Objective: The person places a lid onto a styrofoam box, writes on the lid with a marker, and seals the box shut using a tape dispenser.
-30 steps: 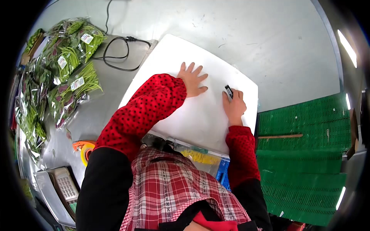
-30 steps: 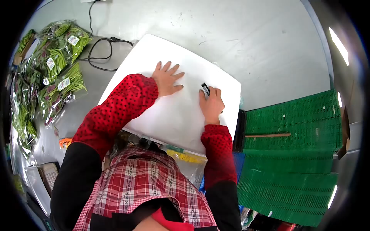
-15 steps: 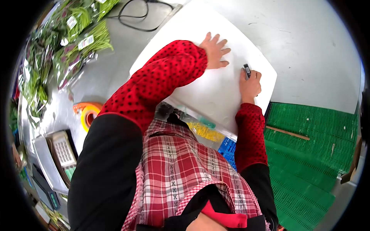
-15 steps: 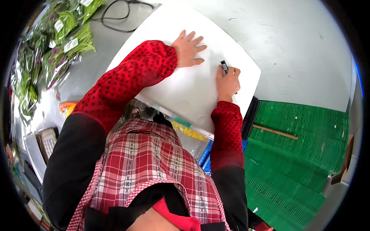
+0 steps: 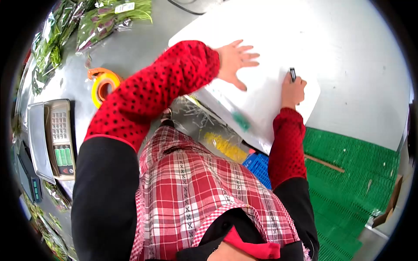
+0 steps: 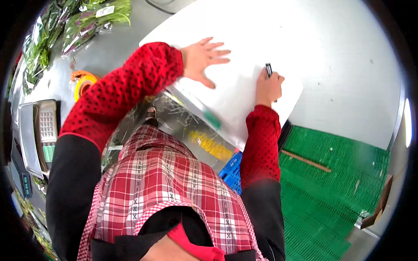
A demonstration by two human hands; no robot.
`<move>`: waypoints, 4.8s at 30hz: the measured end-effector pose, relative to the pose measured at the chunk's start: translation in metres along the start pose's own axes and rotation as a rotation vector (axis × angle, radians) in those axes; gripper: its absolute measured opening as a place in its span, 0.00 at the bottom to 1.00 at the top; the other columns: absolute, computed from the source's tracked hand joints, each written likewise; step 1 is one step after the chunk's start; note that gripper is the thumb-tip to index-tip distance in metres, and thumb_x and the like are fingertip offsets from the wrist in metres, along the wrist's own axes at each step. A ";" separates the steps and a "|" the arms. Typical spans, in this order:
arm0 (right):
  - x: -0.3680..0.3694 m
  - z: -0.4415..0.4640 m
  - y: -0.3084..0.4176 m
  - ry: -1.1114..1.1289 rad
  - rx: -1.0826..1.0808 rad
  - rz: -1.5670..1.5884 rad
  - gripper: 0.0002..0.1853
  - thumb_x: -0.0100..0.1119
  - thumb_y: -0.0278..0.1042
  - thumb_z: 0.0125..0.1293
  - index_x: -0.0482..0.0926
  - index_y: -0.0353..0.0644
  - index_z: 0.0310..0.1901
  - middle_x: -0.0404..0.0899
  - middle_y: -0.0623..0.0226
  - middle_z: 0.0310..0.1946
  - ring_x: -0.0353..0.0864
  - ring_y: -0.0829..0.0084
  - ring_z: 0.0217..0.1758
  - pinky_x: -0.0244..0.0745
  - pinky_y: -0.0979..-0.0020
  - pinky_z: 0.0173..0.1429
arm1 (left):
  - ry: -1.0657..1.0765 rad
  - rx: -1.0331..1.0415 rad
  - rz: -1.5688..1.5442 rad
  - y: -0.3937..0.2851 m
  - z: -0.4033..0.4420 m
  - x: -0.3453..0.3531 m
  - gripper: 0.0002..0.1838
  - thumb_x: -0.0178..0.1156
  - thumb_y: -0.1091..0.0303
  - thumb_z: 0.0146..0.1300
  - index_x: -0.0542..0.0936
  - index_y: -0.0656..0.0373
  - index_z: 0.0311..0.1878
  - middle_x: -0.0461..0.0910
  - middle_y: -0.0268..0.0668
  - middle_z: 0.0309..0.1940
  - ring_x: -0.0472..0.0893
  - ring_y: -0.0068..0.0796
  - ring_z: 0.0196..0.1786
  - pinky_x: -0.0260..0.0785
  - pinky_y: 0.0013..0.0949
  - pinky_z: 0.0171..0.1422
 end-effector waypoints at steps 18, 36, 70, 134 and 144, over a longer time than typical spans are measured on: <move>-0.033 0.018 0.060 -0.105 -0.070 0.073 0.17 0.61 0.50 0.66 0.79 0.42 0.40 0.75 0.59 0.46 0.84 0.59 0.37 0.80 0.59 0.35 | -0.074 -0.156 0.080 0.076 0.063 -0.033 0.37 0.46 0.38 0.69 0.65 0.53 0.73 0.56 0.43 0.76 0.52 0.47 0.79 0.41 0.52 0.81; -0.131 -0.015 0.038 0.112 0.217 1.948 0.30 0.44 0.54 0.76 0.80 0.27 0.44 0.80 0.61 0.34 0.76 0.71 0.39 0.70 0.67 0.49 | -0.640 0.098 -0.349 -0.092 0.059 -0.141 0.27 0.70 0.63 0.52 0.72 0.62 0.53 0.77 0.45 0.48 0.76 0.48 0.52 0.69 0.46 0.57; -0.137 0.011 0.056 -0.262 0.063 1.519 0.06 0.66 0.27 0.60 0.79 0.36 0.36 0.78 0.75 0.25 0.69 0.88 0.27 0.66 0.80 0.29 | -0.537 0.227 0.038 -0.123 0.010 -0.112 0.16 0.65 0.65 0.59 0.80 0.71 0.43 0.76 0.49 0.56 0.74 0.51 0.63 0.67 0.47 0.69; -0.137 0.002 0.001 -0.290 0.192 1.411 0.10 0.63 0.26 0.64 0.72 0.39 0.28 0.70 0.77 0.21 0.62 0.87 0.25 0.61 0.78 0.29 | -0.594 0.201 -0.068 -0.122 0.016 -0.125 0.07 0.66 0.70 0.55 0.81 0.63 0.34 0.80 0.42 0.45 0.82 0.42 0.53 0.76 0.42 0.58; -0.143 -0.003 -0.008 -0.367 0.134 1.256 0.10 0.64 0.24 0.63 0.72 0.39 0.28 0.71 0.77 0.19 0.64 0.88 0.23 0.62 0.79 0.26 | -0.620 0.182 -0.058 -0.123 0.017 -0.131 0.07 0.67 0.71 0.54 0.81 0.63 0.33 0.81 0.42 0.45 0.82 0.41 0.52 0.77 0.41 0.57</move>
Point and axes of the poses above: each hand's wrist, its own z-axis towards the middle knuckle, its own x-axis out of the palm, y = z × x, the point moved 10 cm from there along z, towards the middle knuckle
